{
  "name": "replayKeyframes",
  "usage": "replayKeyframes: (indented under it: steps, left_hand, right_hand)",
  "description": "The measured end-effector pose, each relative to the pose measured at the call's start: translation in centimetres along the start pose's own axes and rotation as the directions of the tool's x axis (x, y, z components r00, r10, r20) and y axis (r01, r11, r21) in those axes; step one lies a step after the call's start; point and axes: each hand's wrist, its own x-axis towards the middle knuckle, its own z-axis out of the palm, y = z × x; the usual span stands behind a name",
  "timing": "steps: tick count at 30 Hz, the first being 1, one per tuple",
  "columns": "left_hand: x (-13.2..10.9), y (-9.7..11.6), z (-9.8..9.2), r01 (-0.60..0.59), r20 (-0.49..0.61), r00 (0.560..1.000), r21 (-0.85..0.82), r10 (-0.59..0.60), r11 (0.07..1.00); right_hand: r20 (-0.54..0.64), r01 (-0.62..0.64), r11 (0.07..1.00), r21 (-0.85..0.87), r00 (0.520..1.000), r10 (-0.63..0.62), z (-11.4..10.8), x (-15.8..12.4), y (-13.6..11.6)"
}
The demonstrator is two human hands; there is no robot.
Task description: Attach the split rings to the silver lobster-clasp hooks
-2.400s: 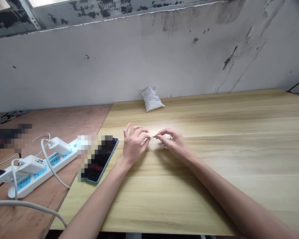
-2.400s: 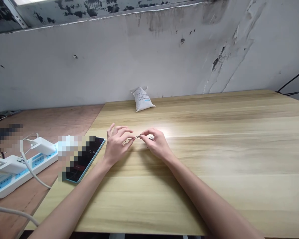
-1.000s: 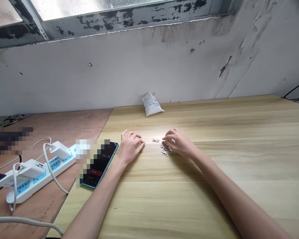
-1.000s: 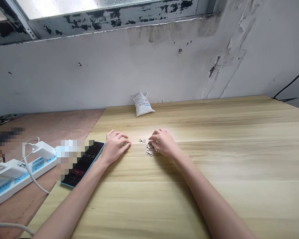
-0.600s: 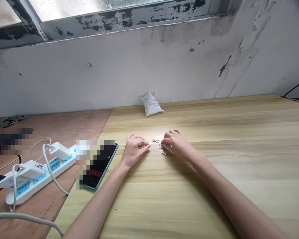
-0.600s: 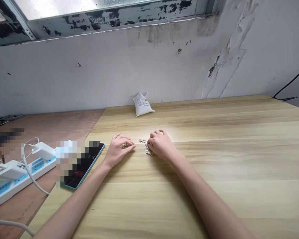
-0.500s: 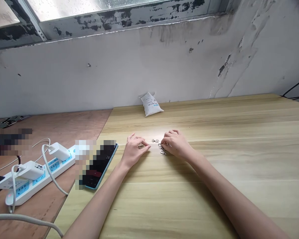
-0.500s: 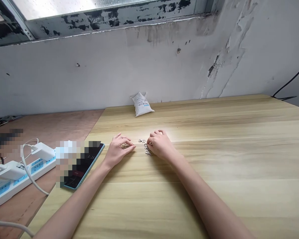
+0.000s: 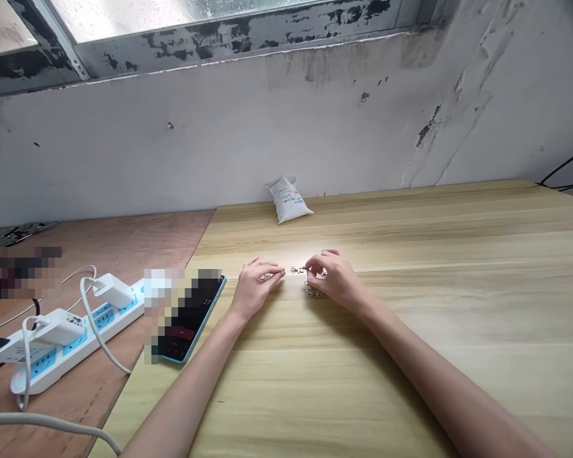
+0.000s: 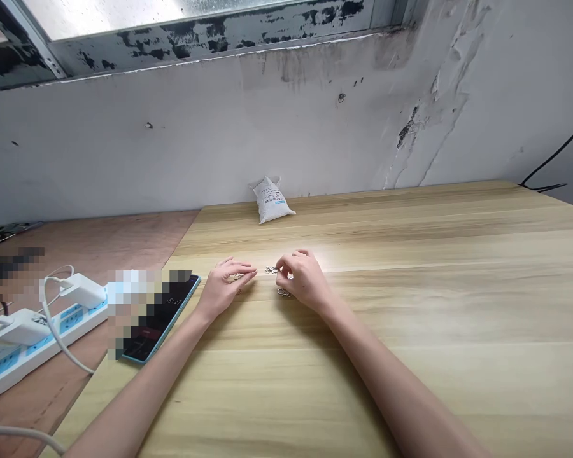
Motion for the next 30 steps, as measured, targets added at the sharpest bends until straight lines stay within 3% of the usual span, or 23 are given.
replayKeyframes:
  steps: [10,17,25,30]
  left_hand:
    - [0.0,0.5,-0.1,-0.031,-0.01,0.999,0.027,0.031,0.999]
    - [-0.1,0.8,0.0,-0.068,0.011,0.998,0.018,0.068,0.997]
    - [-0.1,0.7,-0.2,-0.093,-0.055,0.994,0.008,0.093,0.996]
    - [-0.3,0.8,0.0,-0.154,-0.054,0.985,0.114,0.161,0.981]
  right_hand:
    - [0.064,-0.188,0.927,0.324,0.982,0.176,0.1,-0.1,-1.9]
    - [0.114,-0.335,0.759,0.559,0.937,0.33,0.5,-0.1,-1.7]
    - [0.14,-0.359,0.742,0.566,0.929,0.343,0.5,-0.1,-1.8]
    - [0.084,-0.287,0.74,0.609,0.95,0.299,0.9,-0.3,-1.8]
